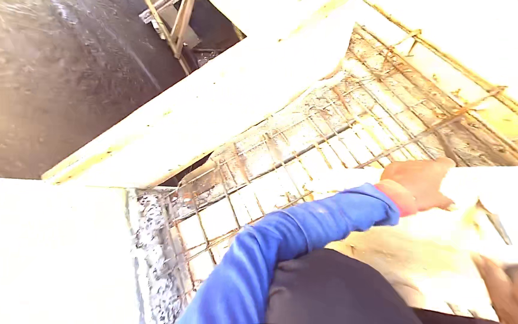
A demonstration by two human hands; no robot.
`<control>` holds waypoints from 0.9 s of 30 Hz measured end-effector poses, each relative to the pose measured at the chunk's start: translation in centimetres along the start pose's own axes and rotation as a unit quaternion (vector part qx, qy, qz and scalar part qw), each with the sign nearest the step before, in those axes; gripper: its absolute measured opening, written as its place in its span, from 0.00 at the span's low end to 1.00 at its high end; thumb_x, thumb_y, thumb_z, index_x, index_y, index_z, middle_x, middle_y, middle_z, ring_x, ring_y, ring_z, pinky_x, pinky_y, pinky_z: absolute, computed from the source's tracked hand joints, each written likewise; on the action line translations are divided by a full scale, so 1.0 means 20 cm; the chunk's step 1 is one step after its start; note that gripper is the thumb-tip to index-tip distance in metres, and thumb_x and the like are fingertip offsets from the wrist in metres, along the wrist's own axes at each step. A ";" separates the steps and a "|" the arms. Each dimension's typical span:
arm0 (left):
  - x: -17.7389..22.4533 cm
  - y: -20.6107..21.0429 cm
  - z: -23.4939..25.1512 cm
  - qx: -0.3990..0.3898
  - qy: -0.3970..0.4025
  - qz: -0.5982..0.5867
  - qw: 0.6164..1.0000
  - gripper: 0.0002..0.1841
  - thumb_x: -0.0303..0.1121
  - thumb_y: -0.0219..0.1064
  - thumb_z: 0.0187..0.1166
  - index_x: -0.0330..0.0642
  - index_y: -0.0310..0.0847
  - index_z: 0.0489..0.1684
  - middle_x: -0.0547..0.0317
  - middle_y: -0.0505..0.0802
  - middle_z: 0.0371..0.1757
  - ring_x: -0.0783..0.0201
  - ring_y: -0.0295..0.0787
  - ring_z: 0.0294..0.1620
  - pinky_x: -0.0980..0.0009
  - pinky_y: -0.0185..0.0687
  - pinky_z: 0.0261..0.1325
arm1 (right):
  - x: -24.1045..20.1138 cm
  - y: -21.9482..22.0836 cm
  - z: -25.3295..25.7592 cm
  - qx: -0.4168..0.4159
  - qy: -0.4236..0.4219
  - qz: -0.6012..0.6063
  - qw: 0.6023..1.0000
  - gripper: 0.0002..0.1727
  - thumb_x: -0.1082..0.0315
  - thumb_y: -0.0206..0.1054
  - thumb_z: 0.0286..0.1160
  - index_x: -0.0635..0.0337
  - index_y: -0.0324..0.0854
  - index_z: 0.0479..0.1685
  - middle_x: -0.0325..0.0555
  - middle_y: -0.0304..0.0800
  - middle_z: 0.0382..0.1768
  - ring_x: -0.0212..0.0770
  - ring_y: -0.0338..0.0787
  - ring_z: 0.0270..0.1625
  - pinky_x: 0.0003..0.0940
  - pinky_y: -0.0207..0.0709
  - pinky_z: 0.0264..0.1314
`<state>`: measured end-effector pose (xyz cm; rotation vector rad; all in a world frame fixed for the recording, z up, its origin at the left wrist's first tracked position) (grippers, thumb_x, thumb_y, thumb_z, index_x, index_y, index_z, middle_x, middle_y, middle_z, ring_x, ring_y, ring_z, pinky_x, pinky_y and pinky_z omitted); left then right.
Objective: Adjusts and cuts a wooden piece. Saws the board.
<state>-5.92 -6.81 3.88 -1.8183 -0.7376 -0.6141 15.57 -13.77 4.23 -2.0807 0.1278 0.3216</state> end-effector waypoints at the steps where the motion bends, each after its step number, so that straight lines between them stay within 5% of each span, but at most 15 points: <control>1: -0.02 0.00 0.01 0.001 0.007 -0.012 1.000 0.32 0.44 0.85 0.64 0.47 0.81 0.69 0.49 0.94 0.55 0.48 0.92 0.56 0.39 0.87 0.54 | -0.05 -0.02 0.04 -0.035 0.005 -0.032 0.999 0.41 0.45 0.49 0.91 0.73 0.51 0.87 0.75 0.89 0.48 0.73 0.92 0.51 0.70 0.81 0.54; 5: -0.05 0.04 0.09 -0.032 0.000 0.000 0.999 0.37 0.47 0.85 0.63 0.47 0.78 0.74 0.44 0.93 0.58 0.43 0.91 0.58 0.35 0.85 0.57 | 0.19 -0.09 -0.38 -0.019 0.010 -0.016 1.000 0.34 0.51 0.60 0.86 0.75 0.65 0.77 0.68 0.92 0.43 0.66 0.94 0.41 0.68 0.85 0.44; 8: -0.04 0.03 0.11 -0.031 -0.033 0.040 0.998 0.39 0.52 0.83 0.63 0.47 0.77 0.75 0.44 0.93 0.55 0.41 0.92 0.57 0.34 0.84 0.57 | 0.27 -0.16 -0.66 -0.053 0.016 0.000 0.998 0.33 0.52 0.59 0.89 0.73 0.64 0.78 0.66 0.91 0.44 0.63 0.94 0.41 0.66 0.86 0.43; 10: -0.04 0.03 0.08 -0.025 -0.048 0.057 0.997 0.39 0.53 0.83 0.64 0.46 0.76 0.76 0.42 0.93 0.54 0.40 0.91 0.57 0.33 0.83 0.58 | 0.16 -0.12 -0.56 -0.074 0.056 0.008 0.996 0.32 0.51 0.58 0.88 0.67 0.66 0.79 0.63 0.92 0.39 0.64 0.94 0.39 0.66 0.85 0.40; 13: -0.04 0.03 0.09 -0.027 -0.043 0.072 0.996 0.40 0.55 0.83 0.64 0.43 0.76 0.75 0.41 0.93 0.55 0.39 0.91 0.57 0.33 0.82 0.60 | -0.03 -0.01 -0.13 -0.131 0.122 -0.005 0.984 0.29 0.47 0.49 0.92 0.56 0.62 0.81 0.56 0.91 0.46 0.58 0.94 0.50 0.58 0.85 0.53; 15: -0.07 0.03 0.12 -0.030 -0.035 0.065 0.997 0.39 0.57 0.83 0.63 0.43 0.79 0.71 0.41 0.93 0.51 0.39 0.91 0.54 0.32 0.83 0.56 | 0.00 0.03 -0.08 -0.119 0.115 -0.006 0.986 0.29 0.44 0.48 0.92 0.52 0.61 0.81 0.54 0.90 0.45 0.56 0.94 0.49 0.55 0.87 0.52; 19: -0.09 0.04 0.12 -0.028 -0.042 0.051 0.997 0.35 0.56 0.85 0.61 0.47 0.82 0.64 0.47 0.93 0.45 0.43 0.92 0.49 0.34 0.84 0.53 | 0.25 -0.09 -0.64 -0.058 0.077 0.008 0.995 0.30 0.49 0.59 0.86 0.62 0.69 0.76 0.57 0.91 0.32 0.60 0.93 0.30 0.62 0.86 0.33; 21: -0.06 0.02 0.08 -0.015 -0.048 0.057 0.997 0.33 0.54 0.85 0.63 0.46 0.82 0.62 0.46 0.93 0.42 0.42 0.92 0.46 0.34 0.83 0.49 | 0.29 -0.13 -0.78 -0.063 0.061 0.016 0.996 0.29 0.51 0.59 0.87 0.67 0.68 0.75 0.60 0.90 0.31 0.63 0.92 0.30 0.64 0.84 0.32; 27: -0.03 0.01 0.03 -0.003 -0.037 0.076 0.996 0.35 0.55 0.83 0.65 0.42 0.79 0.66 0.42 0.93 0.44 0.39 0.91 0.48 0.33 0.82 0.49 | 0.00 0.03 -0.07 -0.119 0.090 0.006 0.989 0.28 0.45 0.46 0.93 0.53 0.62 0.80 0.53 0.90 0.44 0.55 0.94 0.49 0.54 0.86 0.53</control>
Point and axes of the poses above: each hand's wrist, its own z-axis towards the middle knuckle, its own y-axis out of the palm, x = y × z, the point moved 7 cm from there along z, towards the middle knuckle
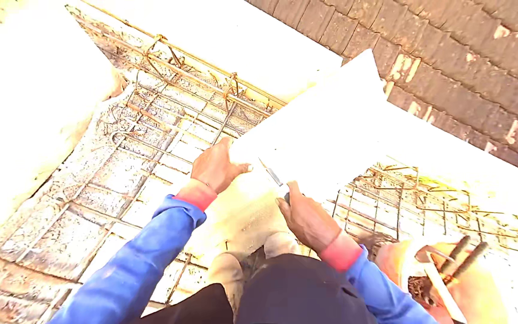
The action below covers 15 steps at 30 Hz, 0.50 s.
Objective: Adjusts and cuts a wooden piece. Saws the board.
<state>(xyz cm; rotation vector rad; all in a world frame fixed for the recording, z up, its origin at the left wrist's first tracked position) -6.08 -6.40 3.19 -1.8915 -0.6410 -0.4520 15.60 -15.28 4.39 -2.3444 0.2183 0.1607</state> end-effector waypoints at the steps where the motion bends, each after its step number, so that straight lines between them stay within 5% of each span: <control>1: -0.01 0.00 0.01 -0.001 0.005 -0.003 1.000 0.34 0.55 0.83 0.65 0.42 0.80 0.64 0.42 0.92 0.43 0.39 0.91 0.46 0.33 0.82 0.47 | 0.01 0.02 0.00 0.004 -0.002 0.002 1.000 0.28 0.44 0.46 0.93 0.52 0.62 0.80 0.53 0.90 0.44 0.55 0.94 0.49 0.54 0.86 0.53; 7: -0.01 -0.01 0.01 0.003 0.001 -0.006 1.000 0.31 0.54 0.84 0.64 0.44 0.81 0.59 0.45 0.92 0.40 0.42 0.91 0.44 0.35 0.83 0.45 | 0.45 0.05 -0.66 0.050 -0.026 0.022 0.998 0.30 0.51 0.59 0.87 0.66 0.68 0.76 0.61 0.91 0.33 0.65 0.93 0.31 0.65 0.85 0.33; 12: -0.01 0.01 0.01 -0.001 0.002 0.006 1.000 0.39 0.53 0.83 0.66 0.39 0.77 0.73 0.36 0.92 0.50 0.34 0.90 0.53 0.30 0.81 0.54 | 0.13 0.08 -0.17 -0.011 0.013 0.021 1.000 0.29 0.46 0.49 0.91 0.56 0.64 0.79 0.55 0.90 0.43 0.57 0.94 0.46 0.57 0.86 0.49; 15: -0.03 0.03 0.05 -0.005 0.020 -0.010 1.000 0.33 0.52 0.84 0.64 0.40 0.81 0.63 0.40 0.92 0.42 0.37 0.91 0.45 0.30 0.82 0.47 | 0.14 0.10 -0.13 -0.015 0.013 0.014 1.000 0.29 0.42 0.46 0.92 0.51 0.62 0.81 0.54 0.90 0.46 0.56 0.94 0.49 0.55 0.86 0.52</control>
Point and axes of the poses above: each hand's wrist, its own z-axis towards the middle knuckle, its own y-axis out of the palm, x = y × z, the point moved 7 cm from there along z, towards the middle knuckle
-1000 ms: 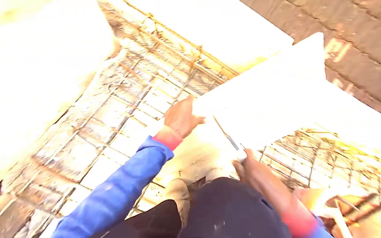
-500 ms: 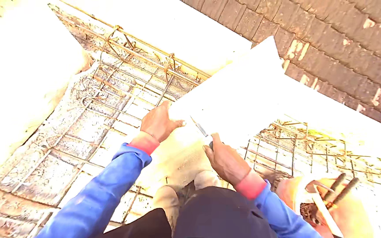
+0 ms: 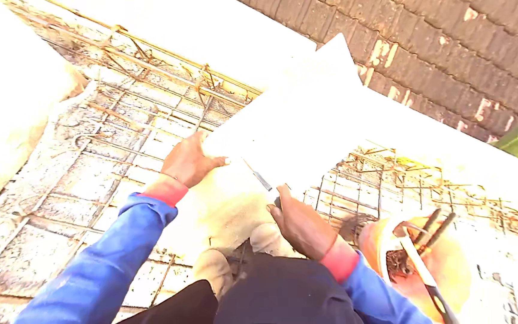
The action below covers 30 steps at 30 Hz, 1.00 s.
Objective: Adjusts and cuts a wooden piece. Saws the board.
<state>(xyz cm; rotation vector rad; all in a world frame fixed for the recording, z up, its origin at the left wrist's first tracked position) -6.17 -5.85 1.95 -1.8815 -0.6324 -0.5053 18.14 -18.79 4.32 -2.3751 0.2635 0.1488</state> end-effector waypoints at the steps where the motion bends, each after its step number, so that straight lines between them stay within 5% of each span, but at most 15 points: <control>1: 0.00 0.00 0.00 -0.001 0.003 -0.004 1.000 0.33 0.52 0.85 0.64 0.41 0.82 0.62 0.41 0.92 0.41 0.38 0.91 0.44 0.30 0.82 0.46 | 0.08 0.02 -0.10 0.009 0.008 -0.004 1.000 0.30 0.42 0.48 0.90 0.50 0.62 0.81 0.52 0.90 0.44 0.55 0.94 0.46 0.55 0.87 0.48; 5: 0.01 -0.01 -0.02 0.014 -0.012 0.002 1.000 0.34 0.54 0.85 0.63 0.42 0.81 0.62 0.42 0.92 0.40 0.38 0.91 0.43 0.31 0.81 0.45 | 0.38 0.02 -0.58 0.062 0.014 0.001 0.998 0.30 0.49 0.60 0.86 0.61 0.70 0.77 0.59 0.92 0.36 0.62 0.93 0.31 0.63 0.85 0.32; 7: 0.03 -0.01 -0.06 0.016 -0.026 0.015 0.999 0.35 0.53 0.85 0.64 0.41 0.80 0.64 0.40 0.92 0.41 0.36 0.91 0.45 0.31 0.81 0.46 | 0.32 0.03 -0.54 0.047 0.011 -0.007 0.999 0.30 0.49 0.57 0.87 0.60 0.68 0.78 0.58 0.92 0.37 0.60 0.94 0.34 0.60 0.87 0.35; 12: 0.01 -0.02 -0.03 0.014 -0.006 0.013 1.000 0.32 0.54 0.84 0.64 0.42 0.80 0.60 0.42 0.92 0.40 0.39 0.91 0.43 0.32 0.82 0.45 | -0.02 0.01 0.04 0.005 0.008 0.003 1.000 0.29 0.43 0.45 0.92 0.53 0.62 0.80 0.54 0.91 0.46 0.56 0.94 0.51 0.56 0.86 0.54; 19: 0.01 -0.03 -0.03 0.012 -0.018 0.009 1.000 0.35 0.55 0.85 0.63 0.42 0.81 0.63 0.42 0.93 0.42 0.38 0.91 0.45 0.32 0.82 0.48 | 0.35 -0.02 -0.59 0.059 0.000 -0.015 0.998 0.28 0.50 0.59 0.86 0.63 0.70 0.73 0.61 0.91 0.35 0.64 0.93 0.31 0.64 0.84 0.32; 25: 0.01 -0.02 -0.03 0.008 -0.005 0.010 1.000 0.35 0.54 0.83 0.65 0.39 0.80 0.65 0.39 0.92 0.44 0.36 0.91 0.47 0.31 0.81 0.49 | -0.03 0.01 0.02 -0.011 0.024 -0.016 1.000 0.29 0.43 0.45 0.93 0.54 0.62 0.80 0.56 0.91 0.47 0.57 0.94 0.52 0.57 0.85 0.55; 27: -0.01 -0.01 -0.01 0.001 0.004 -0.004 1.000 0.32 0.53 0.84 0.64 0.41 0.82 0.61 0.41 0.92 0.41 0.38 0.91 0.45 0.31 0.81 0.47 | 0.05 0.04 -0.04 -0.009 0.026 -0.013 1.000 0.29 0.42 0.47 0.91 0.52 0.64 0.79 0.54 0.91 0.48 0.56 0.94 0.51 0.57 0.86 0.53; 30: -0.01 -0.02 -0.02 0.003 -0.004 -0.004 1.000 0.31 0.54 0.84 0.63 0.42 0.82 0.58 0.43 0.92 0.39 0.39 0.91 0.42 0.32 0.82 0.44 | 0.30 0.04 -0.45 0.041 0.031 -0.017 0.999 0.29 0.46 0.57 0.87 0.57 0.69 0.77 0.56 0.92 0.40 0.60 0.94 0.36 0.60 0.87 0.37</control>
Point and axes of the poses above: each hand's wrist, its own z-axis towards the middle knuckle, its own y-axis out of the palm, x = y × z, the point moved 7 cm from there along z, towards the middle knuckle
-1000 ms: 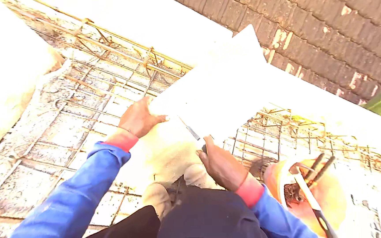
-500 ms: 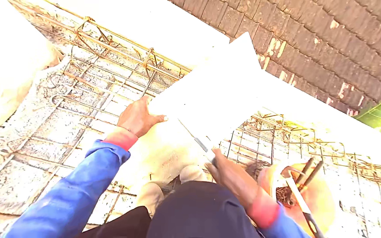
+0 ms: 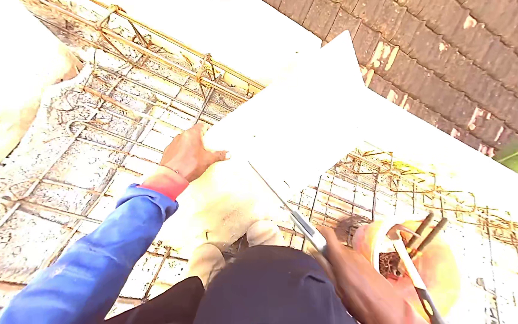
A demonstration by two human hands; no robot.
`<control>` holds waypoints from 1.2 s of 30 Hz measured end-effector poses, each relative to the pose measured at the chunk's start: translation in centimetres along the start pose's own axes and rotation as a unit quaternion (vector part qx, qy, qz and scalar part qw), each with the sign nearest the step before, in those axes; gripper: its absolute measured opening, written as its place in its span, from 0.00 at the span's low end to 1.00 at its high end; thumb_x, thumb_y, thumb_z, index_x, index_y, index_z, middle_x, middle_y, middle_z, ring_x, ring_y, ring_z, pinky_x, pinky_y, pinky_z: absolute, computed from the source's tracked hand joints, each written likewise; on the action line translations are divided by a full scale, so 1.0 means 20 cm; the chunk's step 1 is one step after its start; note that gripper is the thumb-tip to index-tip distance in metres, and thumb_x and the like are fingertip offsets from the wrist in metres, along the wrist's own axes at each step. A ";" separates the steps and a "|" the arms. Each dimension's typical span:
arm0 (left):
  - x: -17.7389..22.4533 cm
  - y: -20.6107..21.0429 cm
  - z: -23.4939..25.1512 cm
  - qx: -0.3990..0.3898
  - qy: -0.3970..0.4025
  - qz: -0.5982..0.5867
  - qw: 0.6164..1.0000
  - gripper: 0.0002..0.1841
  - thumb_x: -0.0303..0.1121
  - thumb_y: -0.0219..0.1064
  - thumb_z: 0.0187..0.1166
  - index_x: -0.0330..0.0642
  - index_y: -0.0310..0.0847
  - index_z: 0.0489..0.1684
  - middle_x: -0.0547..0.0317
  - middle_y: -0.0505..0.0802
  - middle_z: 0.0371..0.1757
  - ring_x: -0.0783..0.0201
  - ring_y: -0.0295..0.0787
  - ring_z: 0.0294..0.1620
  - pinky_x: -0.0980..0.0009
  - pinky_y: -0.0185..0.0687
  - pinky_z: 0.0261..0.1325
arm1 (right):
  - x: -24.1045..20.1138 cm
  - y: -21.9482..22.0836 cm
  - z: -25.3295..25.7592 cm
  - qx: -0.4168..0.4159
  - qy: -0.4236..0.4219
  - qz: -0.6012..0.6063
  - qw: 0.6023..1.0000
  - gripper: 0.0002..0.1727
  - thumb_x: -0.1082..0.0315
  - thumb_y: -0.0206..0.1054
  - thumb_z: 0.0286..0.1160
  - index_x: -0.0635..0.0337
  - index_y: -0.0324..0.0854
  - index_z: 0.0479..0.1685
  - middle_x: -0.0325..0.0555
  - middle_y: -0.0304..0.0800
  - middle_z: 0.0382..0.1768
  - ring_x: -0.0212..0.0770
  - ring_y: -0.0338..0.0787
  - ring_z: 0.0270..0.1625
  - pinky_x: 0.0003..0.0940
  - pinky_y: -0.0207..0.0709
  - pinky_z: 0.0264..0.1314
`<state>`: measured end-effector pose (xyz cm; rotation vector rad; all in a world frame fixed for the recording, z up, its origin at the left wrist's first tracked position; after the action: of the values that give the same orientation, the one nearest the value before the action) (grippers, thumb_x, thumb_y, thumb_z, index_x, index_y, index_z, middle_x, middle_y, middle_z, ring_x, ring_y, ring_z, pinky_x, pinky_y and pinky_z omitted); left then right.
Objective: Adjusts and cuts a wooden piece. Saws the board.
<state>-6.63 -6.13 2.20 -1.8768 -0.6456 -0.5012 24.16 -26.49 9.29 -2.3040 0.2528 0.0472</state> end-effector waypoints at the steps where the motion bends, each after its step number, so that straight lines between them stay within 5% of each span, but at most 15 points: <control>1: 0.01 0.00 0.00 0.000 -0.005 0.005 1.000 0.31 0.54 0.84 0.63 0.42 0.82 0.57 0.43 0.92 0.38 0.40 0.91 0.42 0.32 0.82 0.44 | 0.07 -0.02 -0.12 0.020 -0.007 -0.004 1.000 0.29 0.49 0.60 0.86 0.61 0.71 0.74 0.59 0.92 0.37 0.62 0.93 0.31 0.62 0.85 0.32; 3: 0.03 -0.01 -0.02 0.002 -0.015 0.015 1.000 0.32 0.53 0.84 0.64 0.41 0.81 0.58 0.42 0.91 0.39 0.38 0.90 0.43 0.32 0.81 0.44 | 0.08 -0.02 -0.18 0.021 -0.007 -0.016 1.000 0.29 0.49 0.59 0.86 0.62 0.71 0.74 0.60 0.92 0.37 0.62 0.93 0.30 0.62 0.85 0.31; 7: 0.03 -0.01 -0.03 0.012 -0.012 0.024 1.000 0.32 0.52 0.84 0.65 0.40 0.80 0.60 0.39 0.91 0.40 0.35 0.90 0.44 0.30 0.80 0.45 | -0.26 0.02 0.32 -0.054 0.013 -0.001 0.998 0.28 0.46 0.49 0.92 0.55 0.65 0.78 0.58 0.91 0.48 0.60 0.94 0.51 0.59 0.86 0.52; 9: 0.00 0.00 0.03 -0.004 -0.002 0.017 1.000 0.33 0.53 0.84 0.64 0.41 0.80 0.61 0.40 0.91 0.42 0.37 0.90 0.46 0.30 0.81 0.49 | -0.31 0.03 0.43 -0.056 0.001 0.002 0.998 0.28 0.43 0.47 0.92 0.52 0.63 0.78 0.55 0.90 0.49 0.58 0.94 0.53 0.57 0.86 0.55; 15: -0.01 0.00 0.05 -0.007 -0.007 0.016 1.000 0.33 0.55 0.85 0.61 0.42 0.81 0.57 0.42 0.91 0.41 0.39 0.90 0.46 0.30 0.81 0.48 | 0.14 -0.03 -0.21 0.017 0.000 -0.018 1.000 0.29 0.47 0.59 0.86 0.60 0.71 0.74 0.56 0.91 0.33 0.60 0.92 0.29 0.61 0.84 0.30; 17: 0.01 0.00 0.01 -0.012 -0.021 0.029 0.999 0.35 0.55 0.85 0.62 0.41 0.79 0.60 0.39 0.90 0.43 0.36 0.89 0.47 0.29 0.80 0.49 | 0.11 -0.01 -0.19 0.005 -0.001 -0.025 1.000 0.27 0.47 0.57 0.87 0.58 0.70 0.73 0.54 0.90 0.34 0.58 0.92 0.29 0.58 0.85 0.30; 20: 0.03 -0.01 -0.01 -0.004 -0.013 0.035 0.999 0.36 0.54 0.85 0.63 0.41 0.77 0.65 0.37 0.91 0.44 0.34 0.89 0.49 0.28 0.79 0.50 | -0.18 0.03 0.24 -0.052 0.008 -0.003 0.999 0.26 0.47 0.50 0.91 0.57 0.68 0.76 0.56 0.91 0.45 0.58 0.94 0.48 0.57 0.86 0.50; 22: 0.01 0.00 0.02 -0.004 0.002 0.027 1.000 0.36 0.54 0.85 0.63 0.41 0.78 0.64 0.37 0.91 0.45 0.35 0.89 0.49 0.28 0.79 0.51 | -0.28 0.06 0.43 -0.039 -0.010 -0.009 0.999 0.25 0.45 0.48 0.92 0.53 0.65 0.75 0.53 0.90 0.45 0.56 0.94 0.49 0.55 0.87 0.51; 25: -0.01 0.01 0.03 -0.013 0.003 0.021 1.000 0.36 0.55 0.85 0.63 0.41 0.79 0.64 0.36 0.91 0.47 0.34 0.89 0.51 0.27 0.79 0.53 | -0.12 0.06 0.23 -0.023 -0.009 -0.011 1.000 0.28 0.43 0.51 0.89 0.51 0.67 0.77 0.53 0.91 0.46 0.56 0.94 0.45 0.56 0.87 0.47; 29: 0.01 -0.02 0.02 -0.002 -0.017 0.024 1.000 0.36 0.55 0.85 0.61 0.43 0.79 0.64 0.38 0.91 0.45 0.36 0.90 0.49 0.28 0.80 0.50 | 0.16 0.00 -0.20 0.031 -0.019 -0.026 0.999 0.28 0.48 0.59 0.85 0.60 0.72 0.72 0.55 0.91 0.32 0.59 0.92 0.26 0.59 0.84 0.26; 33: 0.03 -0.01 0.01 0.002 -0.027 0.032 0.999 0.38 0.54 0.85 0.62 0.40 0.77 0.66 0.37 0.91 0.47 0.34 0.90 0.50 0.29 0.80 0.51 | -0.06 0.05 0.20 0.004 -0.008 -0.023 1.000 0.29 0.44 0.51 0.89 0.55 0.68 0.76 0.53 0.91 0.40 0.56 0.95 0.40 0.56 0.87 0.41; 36: 0.02 0.03 0.05 0.010 -0.006 -0.004 1.000 0.46 0.53 0.87 0.57 0.43 0.75 0.78 0.37 0.90 0.62 0.37 0.89 0.62 0.31 0.82 0.60 | -0.33 -0.02 0.37 -0.010 0.011 0.006 1.000 0.29 0.51 0.52 0.92 0.63 0.68 0.80 0.66 0.91 0.52 0.63 0.93 0.55 0.60 0.84 0.59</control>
<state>-5.83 -5.35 1.70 -1.8616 -0.6634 -0.4864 18.20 -19.70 5.38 -2.3247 0.2785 0.0293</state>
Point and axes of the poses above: each hand's wrist, its own z-axis towards the middle knuckle, its own y-axis out of the palm, x = y × z, the point moved 7 cm from there along z, towards the middle knuckle
